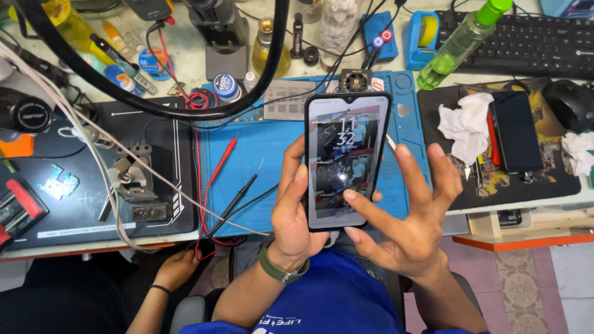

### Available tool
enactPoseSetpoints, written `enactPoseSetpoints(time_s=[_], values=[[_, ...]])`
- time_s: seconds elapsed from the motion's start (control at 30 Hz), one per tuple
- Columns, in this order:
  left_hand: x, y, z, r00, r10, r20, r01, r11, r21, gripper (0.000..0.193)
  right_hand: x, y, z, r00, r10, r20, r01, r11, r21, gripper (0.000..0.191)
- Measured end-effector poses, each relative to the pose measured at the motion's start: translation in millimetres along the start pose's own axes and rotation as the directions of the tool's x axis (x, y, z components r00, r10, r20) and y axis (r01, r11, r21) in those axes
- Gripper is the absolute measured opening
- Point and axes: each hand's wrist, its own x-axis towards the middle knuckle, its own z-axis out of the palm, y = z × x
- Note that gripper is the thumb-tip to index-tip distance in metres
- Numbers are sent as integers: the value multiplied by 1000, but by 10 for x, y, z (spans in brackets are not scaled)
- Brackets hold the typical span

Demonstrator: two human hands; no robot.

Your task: The person reassembles a disassembled smartphone by connecting internal ribbon cables and installing the battery. They then power on the device and navigate the interface to verify functionality.

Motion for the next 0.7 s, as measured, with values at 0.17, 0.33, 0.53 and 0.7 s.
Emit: enactPoseSetpoints(time_s=[0.17,0.33,0.53,0.7], values=[[25,28,1,999,11,-40,-10,1000,14,55,-81,6,73,969,160,-186,-91,939,333,51],[8,79,8,999,21,-26,-21,1000,15,55,-144,21,143,925,296,-238,-192,904,381,51],[31,85,1,1000,20,-20,-20,1000,6,54,-175,-14,188,940,262,-219,-177,923,341,46],[11,87,-19,999,22,-25,-22,1000,5,54,-190,-32,221,944,251,-214,-172,928,331,45]])
